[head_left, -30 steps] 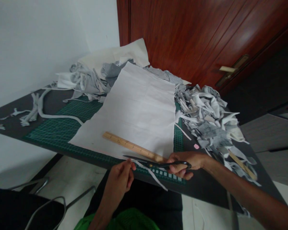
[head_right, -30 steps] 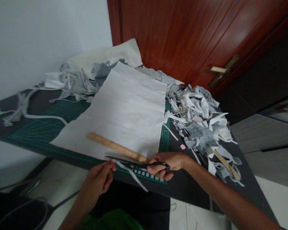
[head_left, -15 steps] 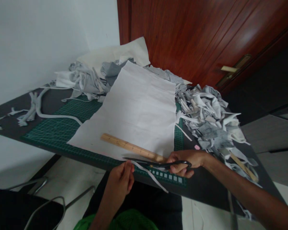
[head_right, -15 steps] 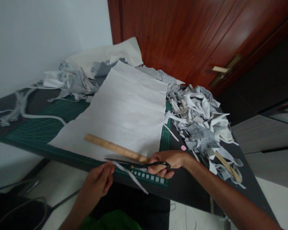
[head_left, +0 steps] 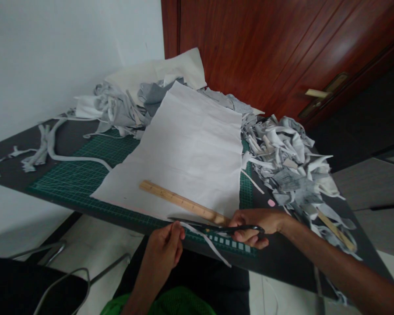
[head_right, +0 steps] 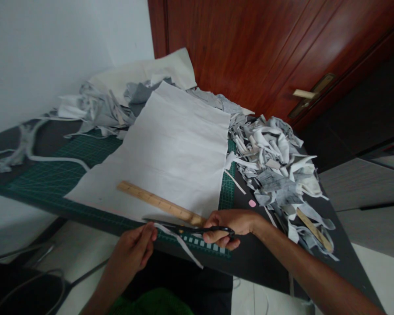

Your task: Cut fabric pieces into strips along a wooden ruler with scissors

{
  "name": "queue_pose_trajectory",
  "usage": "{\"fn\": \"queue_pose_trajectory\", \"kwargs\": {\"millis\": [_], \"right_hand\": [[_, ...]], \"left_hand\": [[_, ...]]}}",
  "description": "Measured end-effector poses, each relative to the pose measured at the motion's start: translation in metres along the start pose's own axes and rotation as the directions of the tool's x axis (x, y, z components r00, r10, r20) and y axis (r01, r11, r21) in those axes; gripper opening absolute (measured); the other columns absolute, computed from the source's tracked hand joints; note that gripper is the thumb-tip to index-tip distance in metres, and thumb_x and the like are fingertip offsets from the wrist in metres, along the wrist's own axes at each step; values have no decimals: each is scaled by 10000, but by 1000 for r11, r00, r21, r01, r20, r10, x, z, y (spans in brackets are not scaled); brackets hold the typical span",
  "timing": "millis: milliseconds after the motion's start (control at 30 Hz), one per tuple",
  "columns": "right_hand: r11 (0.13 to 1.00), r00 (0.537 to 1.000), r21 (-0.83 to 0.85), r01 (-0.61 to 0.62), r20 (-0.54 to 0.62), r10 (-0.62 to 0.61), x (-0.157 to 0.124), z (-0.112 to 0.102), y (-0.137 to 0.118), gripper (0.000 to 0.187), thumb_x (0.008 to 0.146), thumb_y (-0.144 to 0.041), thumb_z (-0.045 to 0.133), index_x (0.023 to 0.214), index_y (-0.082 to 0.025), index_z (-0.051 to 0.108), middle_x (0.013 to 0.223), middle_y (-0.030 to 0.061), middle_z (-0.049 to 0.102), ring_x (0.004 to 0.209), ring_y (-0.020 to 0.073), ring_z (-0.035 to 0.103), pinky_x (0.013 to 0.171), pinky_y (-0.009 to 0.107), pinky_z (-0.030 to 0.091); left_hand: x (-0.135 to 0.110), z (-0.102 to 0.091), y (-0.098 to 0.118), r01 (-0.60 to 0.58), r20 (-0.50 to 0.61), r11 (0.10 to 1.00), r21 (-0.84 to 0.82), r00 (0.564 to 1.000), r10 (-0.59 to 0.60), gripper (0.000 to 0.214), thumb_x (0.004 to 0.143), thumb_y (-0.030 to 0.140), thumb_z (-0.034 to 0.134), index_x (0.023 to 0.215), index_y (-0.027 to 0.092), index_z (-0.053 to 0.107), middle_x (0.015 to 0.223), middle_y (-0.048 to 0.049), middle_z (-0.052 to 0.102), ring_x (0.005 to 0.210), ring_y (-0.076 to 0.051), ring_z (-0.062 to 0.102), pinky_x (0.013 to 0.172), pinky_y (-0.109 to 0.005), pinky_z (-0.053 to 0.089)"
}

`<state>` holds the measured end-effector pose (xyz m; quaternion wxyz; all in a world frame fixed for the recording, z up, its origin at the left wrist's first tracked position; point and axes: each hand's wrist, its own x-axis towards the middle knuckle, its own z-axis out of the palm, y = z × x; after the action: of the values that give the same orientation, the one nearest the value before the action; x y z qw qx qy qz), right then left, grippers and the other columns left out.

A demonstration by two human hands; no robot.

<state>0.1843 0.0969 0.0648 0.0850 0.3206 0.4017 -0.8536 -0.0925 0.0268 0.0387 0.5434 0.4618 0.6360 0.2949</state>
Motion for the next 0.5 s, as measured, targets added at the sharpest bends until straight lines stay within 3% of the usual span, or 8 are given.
{"fn": "queue_pose_trajectory", "kwargs": {"millis": [200,500], "right_hand": [[1000,1000,-2,19,5,-19,1,4,3,567,758,-590,863,686,-171,488,485,-126,414,354,11,354,312,120,392],[999,1000,-43,13,-12,-14,2,1,9,457,842,-471,833,733,-166,510,519,-130,396,377,11,340,327,114,383]], "left_hand": [[0,0,2,15,2,1000,2,1000,-15,547,797,729,403,635,226,544,348,62,383,317,-107,352,411,-228,274],[2,-2,1,38,21,999,21,999,-38,547,767,734,391,633,224,539,354,67,382,321,-99,342,411,-226,257]]}}
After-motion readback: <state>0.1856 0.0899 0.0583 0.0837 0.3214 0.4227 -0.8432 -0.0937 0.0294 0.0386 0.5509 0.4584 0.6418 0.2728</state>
